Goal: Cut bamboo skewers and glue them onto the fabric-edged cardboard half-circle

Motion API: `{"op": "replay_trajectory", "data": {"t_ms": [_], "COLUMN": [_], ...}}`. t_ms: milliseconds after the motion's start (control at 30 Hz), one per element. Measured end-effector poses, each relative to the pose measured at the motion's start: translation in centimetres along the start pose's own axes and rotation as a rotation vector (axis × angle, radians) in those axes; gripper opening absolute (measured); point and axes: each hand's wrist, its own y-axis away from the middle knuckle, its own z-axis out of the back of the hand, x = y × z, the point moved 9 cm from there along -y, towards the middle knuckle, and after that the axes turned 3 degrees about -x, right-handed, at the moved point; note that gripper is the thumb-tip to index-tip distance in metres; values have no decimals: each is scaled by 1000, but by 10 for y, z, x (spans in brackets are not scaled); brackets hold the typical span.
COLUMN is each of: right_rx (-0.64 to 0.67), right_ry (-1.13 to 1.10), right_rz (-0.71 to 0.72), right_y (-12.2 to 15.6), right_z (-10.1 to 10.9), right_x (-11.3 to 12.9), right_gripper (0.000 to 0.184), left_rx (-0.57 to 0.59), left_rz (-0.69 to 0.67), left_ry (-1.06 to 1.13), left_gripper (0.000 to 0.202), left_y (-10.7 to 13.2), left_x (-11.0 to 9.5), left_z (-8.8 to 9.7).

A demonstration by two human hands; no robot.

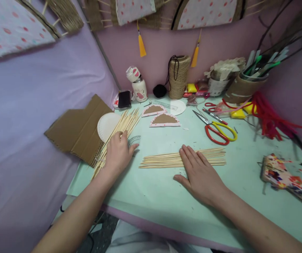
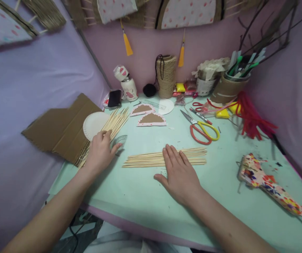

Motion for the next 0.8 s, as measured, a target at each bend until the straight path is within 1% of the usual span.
{"op": "replay_trajectory", "data": {"t_ms": [33,67,133,200,233,300,367,433,533,667,733,800], "right_rx": [-1,-3,-7,-12,-16,-30,-42,-39,-29,-36,-92,-226], "right_ry": [-4,-9,-17,-20,-22,-29,-38,-49,-72,-117,-141,-179], "right_rz": [-1,-1,4,10,12,18,22,24,18,27,68,135], "right_y": [0,0,-1,-1,-1,-1,-1,-1,-1,-2,-2,2], "right_z": [0,1,2,3,3,5,7,8,9,13,25,47], "right_x": [0,0,1,2,2,2,2,1,0,-2,-1,2], "right_gripper": [81,81,81,81,80,79,77,76,75,72,65,52], "left_rx": [-1,43,236,368,415,478,523,540,489,391,350,339], "left_rz": [-82,-192,-442,-541,-564,-573,-562,-536,-506,-538,-544,-530], "left_ry": [56,131,258,254,212,94,-24,-98,-130,-162,-177,-169], "left_gripper": [53,48,46,43,39,32,28,25,22,21,22,24], "left_y": [4,10,27,37,39,36,31,26,23,27,29,27], "left_x": [-14,-33,-78,-109,-120,-136,-144,-148,-150,-150,-148,-143], "left_z": [4,4,-3,-10,-14,-23,-32,-38,-42,-47,-47,-46]}}
